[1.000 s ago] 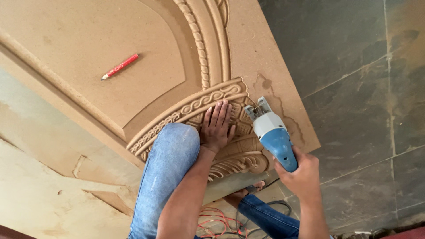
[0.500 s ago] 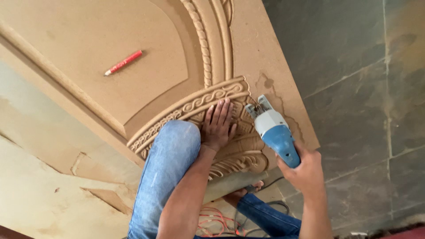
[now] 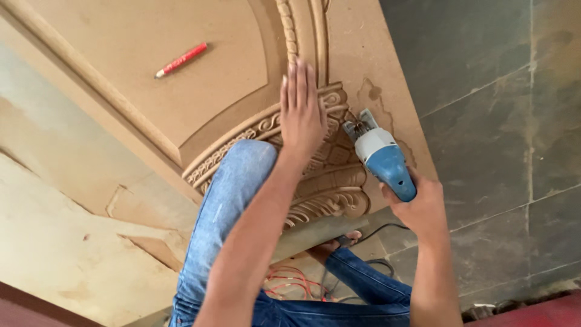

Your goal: The person uses a handheld electric carving tool to shape and refine an ornate pattern on a large wooden panel. They guide the tool along the edges of the design while sitting on the floor, occasionally adjusting their position to reach different sections.

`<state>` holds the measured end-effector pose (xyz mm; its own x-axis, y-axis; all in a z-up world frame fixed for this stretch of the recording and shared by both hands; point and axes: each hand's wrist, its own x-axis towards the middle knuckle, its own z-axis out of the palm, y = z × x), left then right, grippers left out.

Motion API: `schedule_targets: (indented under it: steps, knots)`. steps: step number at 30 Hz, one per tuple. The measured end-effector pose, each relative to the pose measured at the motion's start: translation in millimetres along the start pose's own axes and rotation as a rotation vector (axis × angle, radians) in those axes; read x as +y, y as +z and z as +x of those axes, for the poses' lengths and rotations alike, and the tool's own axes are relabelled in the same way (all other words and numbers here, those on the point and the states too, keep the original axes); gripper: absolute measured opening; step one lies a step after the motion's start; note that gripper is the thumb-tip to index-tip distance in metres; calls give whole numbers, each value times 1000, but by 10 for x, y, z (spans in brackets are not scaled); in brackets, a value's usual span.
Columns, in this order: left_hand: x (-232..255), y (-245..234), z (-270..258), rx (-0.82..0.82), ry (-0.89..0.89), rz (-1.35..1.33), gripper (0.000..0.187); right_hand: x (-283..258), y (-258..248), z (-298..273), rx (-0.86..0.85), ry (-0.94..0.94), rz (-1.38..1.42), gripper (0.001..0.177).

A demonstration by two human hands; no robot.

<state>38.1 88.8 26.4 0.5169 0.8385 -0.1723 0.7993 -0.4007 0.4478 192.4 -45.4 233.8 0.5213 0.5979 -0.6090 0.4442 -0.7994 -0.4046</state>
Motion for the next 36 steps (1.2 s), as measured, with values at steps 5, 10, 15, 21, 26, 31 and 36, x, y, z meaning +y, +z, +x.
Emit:
schedule_targets:
  steps: [5,10,15,21,26,31,36]
  knots:
    - [-446,-289,638,-79,207,10,72,-50,5,-5,54,23,-73,33]
    - [-773,-436,715,-170,442,57,77,23,13,-18,53,16,-10,37]
    - [-758,-414,736,-131,416,82,81,84,-32,51,13,-8,-34,41]
    - [-771,-375,733,-153,404,52,83,105,-27,72,43,-24,-42,43]
    - [-771,-370,757,-159,394,63,83,100,-36,71,38,31,-47,33]
    - [-777,-333,753,-186,380,73,84,114,-33,63,23,66,-15,33]
    - [-757,-352,760,-199,374,79,84,104,-30,78,31,38,-8,33]
